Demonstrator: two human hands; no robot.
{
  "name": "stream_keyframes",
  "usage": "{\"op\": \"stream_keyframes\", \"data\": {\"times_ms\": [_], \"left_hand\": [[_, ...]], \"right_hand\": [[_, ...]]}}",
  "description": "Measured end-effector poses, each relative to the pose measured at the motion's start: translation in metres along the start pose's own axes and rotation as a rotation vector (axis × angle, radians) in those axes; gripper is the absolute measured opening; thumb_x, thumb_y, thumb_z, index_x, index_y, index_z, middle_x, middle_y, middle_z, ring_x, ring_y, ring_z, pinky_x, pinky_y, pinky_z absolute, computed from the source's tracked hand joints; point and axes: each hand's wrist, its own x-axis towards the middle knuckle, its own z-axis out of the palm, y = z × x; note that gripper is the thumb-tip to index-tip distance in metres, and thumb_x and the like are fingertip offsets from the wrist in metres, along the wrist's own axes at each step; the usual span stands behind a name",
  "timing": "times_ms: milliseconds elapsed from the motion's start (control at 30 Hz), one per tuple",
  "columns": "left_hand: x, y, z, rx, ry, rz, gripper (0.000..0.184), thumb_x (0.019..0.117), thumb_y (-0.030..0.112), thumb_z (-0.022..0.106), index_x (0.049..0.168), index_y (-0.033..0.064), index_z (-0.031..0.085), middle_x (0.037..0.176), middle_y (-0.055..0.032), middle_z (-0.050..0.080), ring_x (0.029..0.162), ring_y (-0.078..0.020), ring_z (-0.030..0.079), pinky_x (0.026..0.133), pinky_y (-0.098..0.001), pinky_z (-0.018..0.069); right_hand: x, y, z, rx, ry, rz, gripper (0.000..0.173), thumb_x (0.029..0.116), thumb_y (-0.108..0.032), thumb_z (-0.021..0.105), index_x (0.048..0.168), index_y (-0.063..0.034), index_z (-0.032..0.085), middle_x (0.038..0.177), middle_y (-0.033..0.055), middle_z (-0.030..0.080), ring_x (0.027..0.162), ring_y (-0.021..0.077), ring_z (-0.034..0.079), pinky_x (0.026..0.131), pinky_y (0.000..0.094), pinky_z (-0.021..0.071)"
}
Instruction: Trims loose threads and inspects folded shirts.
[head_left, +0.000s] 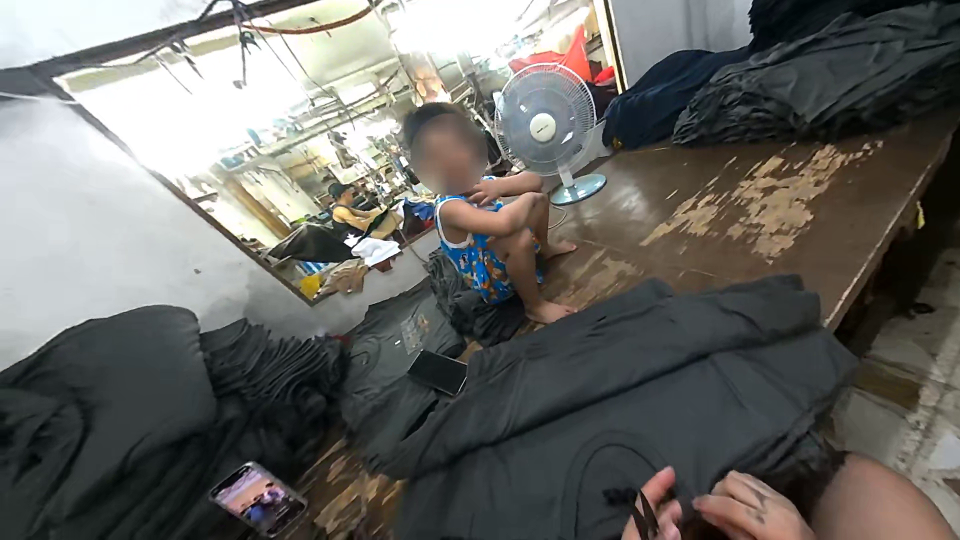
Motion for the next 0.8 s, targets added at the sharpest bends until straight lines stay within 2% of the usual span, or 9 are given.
{"op": "stream_keyframes", "data": {"times_ms": [133,233,300,367,467,533,600,700,800], "left_hand": [[-0.002,-0.011,-0.005,-0.039,-0.003,0.013,0.057,0.1055,0.018,0.035,0.152,-0.0085,0.015,0.118,-0.0002,0.070,0.070,0.0029,0.064,0.064,-0.0169,0.0531],[-0.002,-0.024,-0.014,-0.116,0.009,-0.013,0.059,0.1056,0.020,0.038,0.158,0.0055,0.015,0.119,-0.0030,0.073,0.070,-0.0032,0.069,0.065,-0.0206,0.0563],[-0.003,-0.032,-0.018,-0.116,0.037,0.002,0.062,0.1071,0.032,0.048,0.161,0.0157,0.022,0.124,-0.0019,0.072,0.073,-0.0082,0.072,0.065,-0.0237,0.0601],[-0.006,-0.025,-0.012,0.137,0.130,0.123,0.059,0.1092,0.032,0.043,0.157,0.0058,0.021,0.130,-0.0014,0.068,0.071,-0.0035,0.070,0.059,-0.0200,0.0585],[-0.004,-0.001,-0.017,0.771,0.300,0.288,0.054,0.1035,0.018,0.048,0.149,-0.0091,0.037,0.089,-0.0023,0.069,0.058,-0.0038,0.058,0.051,-0.0236,0.0508],[-0.005,0.018,-0.021,1.105,0.257,0.248,0.062,0.0968,0.024,0.058,0.149,-0.0061,0.042,0.083,-0.0054,0.066,0.064,-0.0147,0.061,0.057,-0.0362,0.0542],[-0.004,0.031,-0.017,1.280,0.144,0.222,0.059,0.0922,0.024,0.059,0.144,-0.0044,0.050,0.095,-0.0121,0.070,0.074,-0.0253,0.067,0.062,-0.0474,0.0560],[0.001,0.035,-0.011,1.408,0.043,0.355,0.034,0.0886,0.015,0.060,0.119,0.0020,0.070,0.100,-0.0131,0.072,0.085,-0.0282,0.072,0.068,-0.0467,0.0588],[0.009,0.032,-0.007,1.477,0.030,0.446,0.030,0.0861,0.010,0.064,0.114,0.0058,0.075,0.095,-0.0113,0.073,0.083,-0.0290,0.073,0.066,-0.0461,0.0592]], "right_hand": [[-0.007,-0.001,0.003,-0.033,-0.024,0.004,0.016,0.0939,-0.014,0.067,0.098,-0.0017,0.077,0.086,0.0179,0.074,0.083,0.0290,0.073,0.082,0.0384,0.0588],[-0.007,0.011,0.016,-0.103,0.059,-0.079,0.020,0.0993,-0.024,0.059,0.100,-0.0163,0.078,0.081,0.0075,0.069,0.081,0.0198,0.068,0.077,0.0323,0.0555],[-0.001,0.006,0.013,-0.037,0.120,-0.064,0.025,0.1031,-0.024,0.052,0.093,-0.0150,0.073,0.082,0.0045,0.069,0.082,0.0156,0.067,0.078,0.0292,0.0554],[0.001,-0.006,0.002,0.130,0.101,0.035,0.026,0.1030,-0.021,0.054,0.091,-0.0062,0.072,0.087,0.0092,0.072,0.088,0.0171,0.069,0.085,0.0288,0.0546],[-0.005,-0.014,-0.011,0.245,0.057,0.079,0.024,0.1017,-0.015,0.056,0.090,0.0001,0.070,0.091,0.0140,0.074,0.094,0.0196,0.071,0.093,0.0270,0.0540],[-0.012,-0.016,-0.014,0.229,0.048,0.080,0.020,0.1004,-0.013,0.058,0.091,0.0004,0.070,0.092,0.0148,0.074,0.096,0.0202,0.072,0.094,0.0263,0.0545],[-0.017,-0.017,-0.014,0.210,0.061,0.089,0.017,0.0977,-0.011,0.062,0.090,0.0008,0.072,0.092,0.0150,0.074,0.095,0.0198,0.072,0.093,0.0258,0.0556],[-0.013,-0.019,-0.017,0.152,0.079,0.075,0.015,0.0957,-0.012,0.065,0.089,-0.0004,0.072,0.090,0.0141,0.074,0.091,0.0202,0.072,0.089,0.0263,0.0562],[-0.006,-0.019,-0.022,0.098,0.066,0.028,0.016,0.0959,-0.011,0.062,0.087,-0.0009,0.071,0.087,0.0139,0.074,0.087,0.0216,0.072,0.083,0.0274,0.0569]]}}
